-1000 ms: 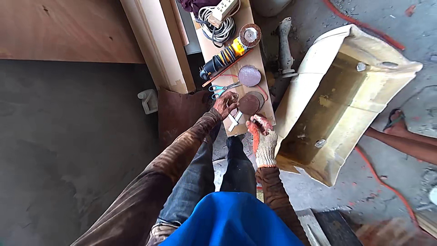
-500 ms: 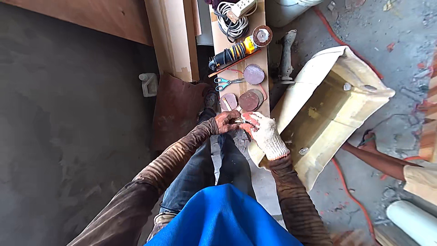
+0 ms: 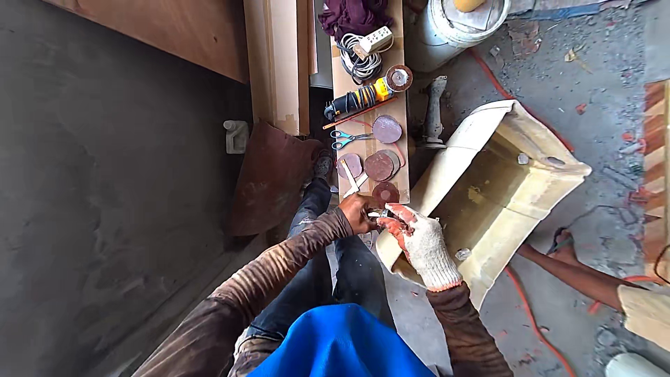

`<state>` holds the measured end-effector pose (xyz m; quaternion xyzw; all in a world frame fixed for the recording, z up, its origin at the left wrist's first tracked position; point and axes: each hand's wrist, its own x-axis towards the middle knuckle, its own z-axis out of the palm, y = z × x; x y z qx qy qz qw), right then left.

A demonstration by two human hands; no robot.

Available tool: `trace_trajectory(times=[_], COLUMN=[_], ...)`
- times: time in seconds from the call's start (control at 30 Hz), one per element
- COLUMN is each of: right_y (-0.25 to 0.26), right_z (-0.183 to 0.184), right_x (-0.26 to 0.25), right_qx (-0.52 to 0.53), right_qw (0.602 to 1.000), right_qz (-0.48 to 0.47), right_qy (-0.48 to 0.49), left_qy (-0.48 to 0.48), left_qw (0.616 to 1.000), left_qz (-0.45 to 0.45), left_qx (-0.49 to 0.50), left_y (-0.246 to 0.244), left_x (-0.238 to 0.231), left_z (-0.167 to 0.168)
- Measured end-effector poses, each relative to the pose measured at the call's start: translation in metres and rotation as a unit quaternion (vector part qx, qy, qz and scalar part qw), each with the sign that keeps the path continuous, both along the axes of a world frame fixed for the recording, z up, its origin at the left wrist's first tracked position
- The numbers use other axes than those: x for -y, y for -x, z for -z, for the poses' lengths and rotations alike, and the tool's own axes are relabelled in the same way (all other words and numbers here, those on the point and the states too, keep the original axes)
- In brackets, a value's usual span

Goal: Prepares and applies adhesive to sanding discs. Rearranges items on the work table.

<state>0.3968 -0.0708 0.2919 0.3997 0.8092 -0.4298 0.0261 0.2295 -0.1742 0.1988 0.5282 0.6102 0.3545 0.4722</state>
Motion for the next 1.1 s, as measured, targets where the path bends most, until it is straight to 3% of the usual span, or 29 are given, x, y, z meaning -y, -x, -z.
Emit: trace_trajectory(times=[0.07, 0.13, 0.23, 0.3, 0.37, 0.43, 0.5, 0.57, 0.6, 0.67, 0.77, 0.83, 0.9, 0.97, 1.03, 1.1], right_y=[-0.001, -0.006, -0.023, -0.032, -0.037, -0.039, -0.041, -0.038, -0.035, -0.038, -0.051, -0.052, -0.048, -0.039, -0.018, -0.002], right_z=[-0.007, -0.008, -0.003, -0.003, -0.004, -0.003, -0.006, -0.009, -0.009, -0.002, 0.007, 0.003, -0.003, -0.009, -0.02, -0.011], right_x=[0.002, 0.002, 0.006, 0.006, 0.009, 0.009, 0.011, 0.012, 0.012, 0.019, 0.018, 0.013, 0.011, 0.014, 0.006, -0.009], right_qx=[0.011, 0.002, -0.083, -0.112, -0.136, -0.104, -0.028, 0.041, 0.066, 0.069, -0.038, -0.109, -0.14, -0.066, 0.136, 0.256], right_qw=[0.995, 0.997, 0.987, 0.95, 0.915, 0.939, 0.99, 0.991, 0.99, 0.994, 0.934, 0.907, 0.907, 0.948, 0.984, 0.966], right_qz=[0.062, 0.04, -0.129, -0.271, -0.345, -0.302, -0.14, 0.013, 0.025, -0.057, -0.211, -0.245, -0.242, -0.184, -0.085, -0.028], right_qy=[0.074, 0.071, -0.039, -0.104, -0.159, -0.128, 0.004, 0.124, 0.118, -0.054, -0.284, -0.326, -0.314, -0.252, -0.08, 0.028], left_qy=[0.013, 0.026, 0.059, 0.072, 0.064, 0.057, 0.062, 0.074, 0.068, 0.039, 0.004, 0.034, 0.064, 0.048, 0.097, 0.19], left_qw=[0.999, 0.997, 0.986, 0.963, 0.948, 0.962, 0.984, 0.993, 0.995, 0.993, 0.954, 0.914, 0.894, 0.947, 0.991, 0.982], left_qz=[0.024, 0.06, 0.146, 0.227, 0.268, 0.232, 0.151, 0.094, 0.078, 0.08, 0.154, 0.216, 0.237, 0.162, 0.052, -0.001], left_qx=[-0.041, -0.045, 0.049, 0.125, 0.16, 0.136, 0.065, 0.014, 0.013, 0.08, 0.258, 0.342, 0.376, 0.272, 0.081, -0.022], left_y=[-0.006, -0.006, -0.001, 0.001, -0.005, -0.01, -0.024, -0.039, -0.042, -0.041, -0.037, -0.037, -0.041, -0.042, -0.049, -0.061], left_x=[-0.003, -0.005, -0.004, -0.004, -0.001, 0.001, 0.005, 0.008, 0.008, 0.007, 0.006, 0.009, 0.011, 0.008, 0.0, -0.007], left_z=[-0.01, -0.016, -0.019, -0.018, -0.016, -0.013, -0.01, -0.008, -0.008, -0.01, -0.009, -0.013, -0.024, -0.045, -0.05, -0.04])
